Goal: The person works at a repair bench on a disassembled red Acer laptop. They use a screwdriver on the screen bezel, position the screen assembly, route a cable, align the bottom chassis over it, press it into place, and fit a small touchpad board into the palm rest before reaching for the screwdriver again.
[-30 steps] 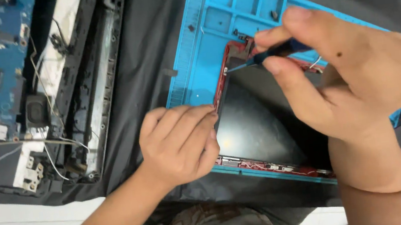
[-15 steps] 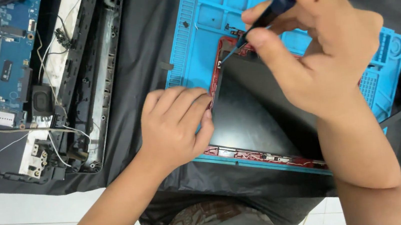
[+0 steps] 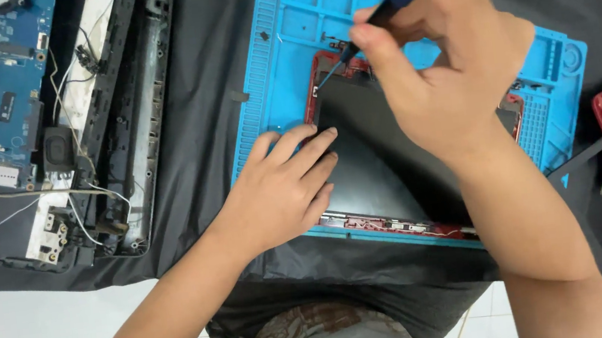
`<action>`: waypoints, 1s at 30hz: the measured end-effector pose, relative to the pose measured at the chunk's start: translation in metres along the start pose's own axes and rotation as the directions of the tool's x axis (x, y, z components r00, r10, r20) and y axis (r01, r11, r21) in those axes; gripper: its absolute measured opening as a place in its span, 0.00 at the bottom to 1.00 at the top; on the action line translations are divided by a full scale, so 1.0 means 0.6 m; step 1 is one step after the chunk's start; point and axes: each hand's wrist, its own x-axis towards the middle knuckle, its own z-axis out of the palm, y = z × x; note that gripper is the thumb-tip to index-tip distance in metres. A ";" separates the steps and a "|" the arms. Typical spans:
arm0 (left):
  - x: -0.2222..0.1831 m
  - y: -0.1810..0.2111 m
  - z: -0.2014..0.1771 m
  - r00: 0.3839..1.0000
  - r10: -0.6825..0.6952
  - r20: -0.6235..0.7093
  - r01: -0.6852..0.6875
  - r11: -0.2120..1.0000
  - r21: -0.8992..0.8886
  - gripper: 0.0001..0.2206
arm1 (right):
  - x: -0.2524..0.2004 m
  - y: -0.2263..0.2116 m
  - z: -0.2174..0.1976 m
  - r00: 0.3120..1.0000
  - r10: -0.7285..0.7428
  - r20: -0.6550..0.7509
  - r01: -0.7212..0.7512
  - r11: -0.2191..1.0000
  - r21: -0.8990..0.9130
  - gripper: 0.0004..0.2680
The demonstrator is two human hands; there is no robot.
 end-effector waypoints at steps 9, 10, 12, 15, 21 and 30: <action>0.012 0.006 -0.011 0.989 0.023 0.146 -0.020 1.000 -0.023 0.32 | -0.007 0.000 -0.049 0.997 -0.061 -0.057 0.058 0.997 -0.048 0.14; 0.013 0.007 -0.010 0.986 0.023 0.166 -0.019 0.999 -0.029 0.34 | -0.020 0.008 -0.070 0.991 -0.028 -0.135 0.024 0.999 -0.031 0.15; 0.014 0.008 -0.009 0.982 0.009 0.189 -0.008 1.000 -0.010 0.34 | -0.103 0.072 -0.126 0.952 0.176 -0.249 -0.150 0.981 0.120 0.10; 0.016 0.009 -0.006 0.975 -0.020 0.219 0.015 1.000 0.025 0.34 | -0.230 0.178 -0.204 0.824 0.442 -0.354 -0.353 0.890 0.290 0.07; 0.015 0.004 0.003 0.978 -0.013 0.207 0.000 0.998 0.062 0.32 | -0.333 0.244 -0.248 0.677 0.507 -0.533 -0.338 0.858 0.387 0.09; 0.024 0.024 -0.002 0.972 0.165 0.166 -0.192 0.967 0.166 0.26 | -0.340 0.235 -0.226 0.580 0.420 -0.698 -0.234 0.907 0.351 0.08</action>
